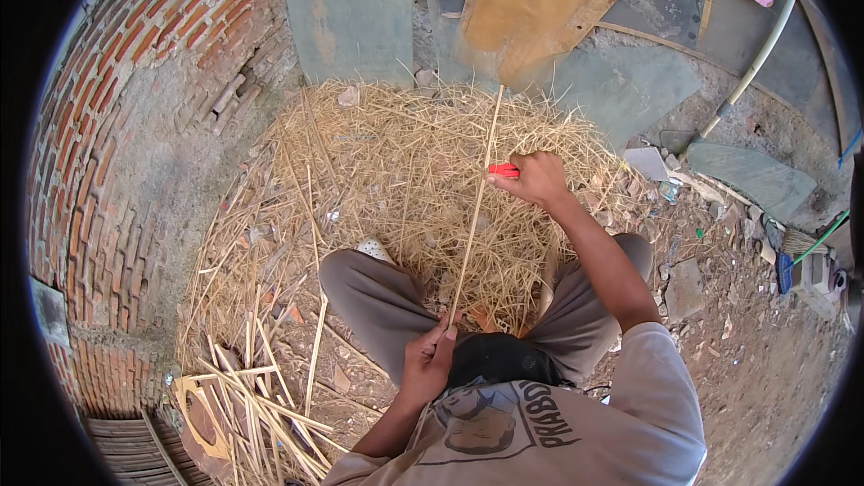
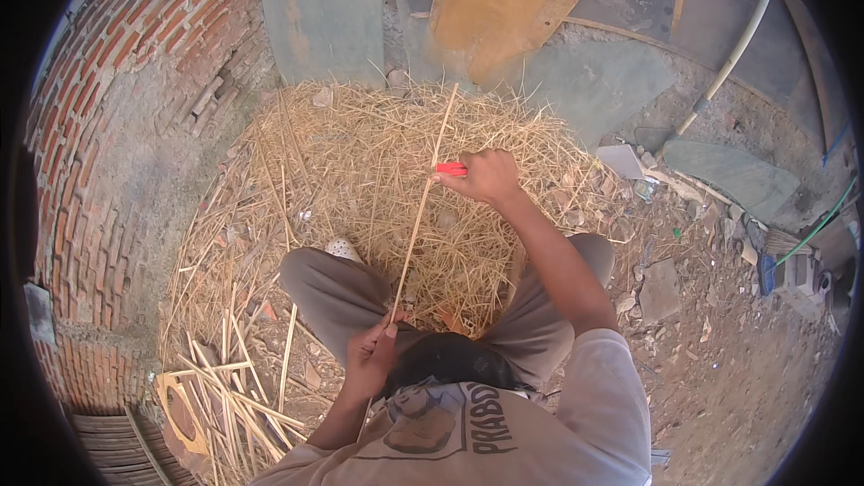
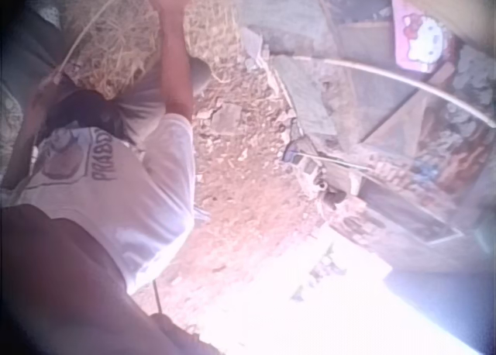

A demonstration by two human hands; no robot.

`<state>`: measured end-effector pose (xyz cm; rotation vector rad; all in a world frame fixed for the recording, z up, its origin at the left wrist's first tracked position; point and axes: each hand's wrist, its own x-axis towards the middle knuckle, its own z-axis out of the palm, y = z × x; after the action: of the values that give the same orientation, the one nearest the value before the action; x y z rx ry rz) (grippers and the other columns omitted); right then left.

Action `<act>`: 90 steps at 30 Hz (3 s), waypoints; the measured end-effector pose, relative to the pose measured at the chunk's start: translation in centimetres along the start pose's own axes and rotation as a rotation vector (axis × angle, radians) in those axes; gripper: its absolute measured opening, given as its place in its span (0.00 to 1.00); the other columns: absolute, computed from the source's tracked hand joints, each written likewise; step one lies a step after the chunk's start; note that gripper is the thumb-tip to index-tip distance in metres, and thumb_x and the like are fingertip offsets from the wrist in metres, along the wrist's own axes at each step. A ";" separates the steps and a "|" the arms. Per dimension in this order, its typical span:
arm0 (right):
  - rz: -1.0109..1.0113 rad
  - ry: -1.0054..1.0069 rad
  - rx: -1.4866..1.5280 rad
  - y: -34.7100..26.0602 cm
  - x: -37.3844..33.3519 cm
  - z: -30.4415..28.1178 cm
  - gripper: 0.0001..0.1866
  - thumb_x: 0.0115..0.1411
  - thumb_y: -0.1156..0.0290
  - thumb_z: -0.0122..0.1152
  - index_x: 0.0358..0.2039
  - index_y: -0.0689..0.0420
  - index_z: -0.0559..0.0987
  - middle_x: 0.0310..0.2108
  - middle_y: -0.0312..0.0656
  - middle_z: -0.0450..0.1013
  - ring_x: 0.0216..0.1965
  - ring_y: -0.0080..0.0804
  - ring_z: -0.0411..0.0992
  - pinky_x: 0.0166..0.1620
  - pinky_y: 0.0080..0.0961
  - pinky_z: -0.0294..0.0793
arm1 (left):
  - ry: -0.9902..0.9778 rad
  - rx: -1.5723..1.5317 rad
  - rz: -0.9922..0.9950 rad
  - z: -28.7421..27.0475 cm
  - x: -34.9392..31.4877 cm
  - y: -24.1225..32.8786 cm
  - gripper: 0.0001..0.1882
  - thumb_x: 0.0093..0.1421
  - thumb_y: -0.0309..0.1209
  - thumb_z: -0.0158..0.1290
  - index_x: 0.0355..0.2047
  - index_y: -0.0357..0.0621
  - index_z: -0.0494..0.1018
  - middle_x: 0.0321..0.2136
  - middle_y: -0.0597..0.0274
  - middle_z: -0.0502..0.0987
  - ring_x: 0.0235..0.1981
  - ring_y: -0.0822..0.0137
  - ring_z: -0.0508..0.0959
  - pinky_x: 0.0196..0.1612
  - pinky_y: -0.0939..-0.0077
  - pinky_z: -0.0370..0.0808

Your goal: The person sits cross-legged on a pile of straw and uses a red utility knife to shave the surface of a long bamboo stick. They hold the stick with their left hand and scrape it with the knife in their right hand, repeating the motion along the length of the stick.

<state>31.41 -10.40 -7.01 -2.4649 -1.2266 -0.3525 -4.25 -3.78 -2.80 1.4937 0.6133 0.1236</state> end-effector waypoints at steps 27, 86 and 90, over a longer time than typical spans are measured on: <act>-0.280 -0.112 0.309 -9.3 -6.0 -2.6 0.35 0.46 0.29 0.58 0.12 0.52 0.73 0.10 0.39 0.69 0.12 0.38 0.70 0.17 0.34 0.67 | 0.104 -0.396 -0.041 0.4 5.1 2.7 0.18 0.68 0.33 0.46 0.54 0.38 0.71 0.10 0.77 0.57 0.12 0.83 0.55 0.17 0.84 0.53; 0.686 0.053 -0.090 18.1 5.9 -2.9 0.45 0.55 0.25 0.36 0.25 0.58 0.82 0.25 0.54 0.77 0.30 0.51 0.78 0.34 0.44 0.76 | 0.074 -0.142 0.006 -1.6 0.0 -0.5 0.16 0.69 0.32 0.44 0.50 0.37 0.74 0.16 0.78 0.62 0.18 0.87 0.58 0.19 0.87 0.54; 0.615 0.064 0.052 10.9 2.8 -3.4 0.41 0.55 0.27 0.42 0.23 0.58 0.81 0.21 0.54 0.76 0.25 0.53 0.76 0.32 0.44 0.75 | 0.083 -0.308 -0.038 -0.9 2.3 1.8 0.16 0.69 0.32 0.45 0.52 0.36 0.72 0.12 0.78 0.60 0.13 0.86 0.55 0.16 0.85 0.51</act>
<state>41.57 -15.95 -5.14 -2.6020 -0.4009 -0.2190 -2.19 -1.79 -1.78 1.1829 0.6569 0.2406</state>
